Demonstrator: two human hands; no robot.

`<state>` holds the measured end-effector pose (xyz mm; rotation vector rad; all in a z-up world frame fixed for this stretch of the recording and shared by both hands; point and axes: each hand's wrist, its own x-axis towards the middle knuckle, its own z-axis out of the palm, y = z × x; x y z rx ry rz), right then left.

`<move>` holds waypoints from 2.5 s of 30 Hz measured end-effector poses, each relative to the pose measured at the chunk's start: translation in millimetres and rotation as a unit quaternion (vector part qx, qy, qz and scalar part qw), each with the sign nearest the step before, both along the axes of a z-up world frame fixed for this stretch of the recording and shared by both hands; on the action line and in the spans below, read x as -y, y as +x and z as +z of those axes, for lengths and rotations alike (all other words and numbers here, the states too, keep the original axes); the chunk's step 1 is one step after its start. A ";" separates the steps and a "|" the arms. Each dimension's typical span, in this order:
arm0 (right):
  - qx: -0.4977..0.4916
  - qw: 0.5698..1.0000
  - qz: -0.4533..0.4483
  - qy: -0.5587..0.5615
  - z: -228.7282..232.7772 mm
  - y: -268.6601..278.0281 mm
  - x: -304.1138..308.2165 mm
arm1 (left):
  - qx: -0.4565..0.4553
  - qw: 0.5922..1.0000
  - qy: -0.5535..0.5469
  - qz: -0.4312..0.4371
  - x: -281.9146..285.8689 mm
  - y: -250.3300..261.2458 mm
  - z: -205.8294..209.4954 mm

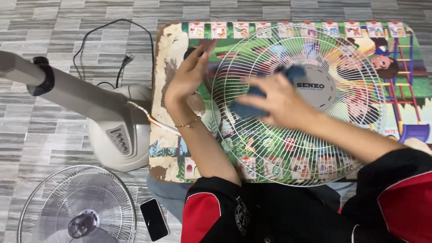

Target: Wiping a fan grill with a cloth to remove dust and dirt.

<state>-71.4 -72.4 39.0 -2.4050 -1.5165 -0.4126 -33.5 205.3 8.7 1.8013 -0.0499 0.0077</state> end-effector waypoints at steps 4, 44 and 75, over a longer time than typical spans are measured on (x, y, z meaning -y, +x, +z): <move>0.048 0.993 -0.106 -0.030 14.5 63.5 2.7 | -0.035 0.998 -0.012 0.051 -4.8 -12.0 6.6; -0.110 0.990 -0.070 0.045 25.9 104.0 67.9 | -0.187 0.938 0.292 -0.028 81.1 8.3 31.6; -0.104 0.967 -0.227 -0.052 67.6 52.9 162.6 | -0.172 0.910 0.378 -0.018 112.4 3.3 48.3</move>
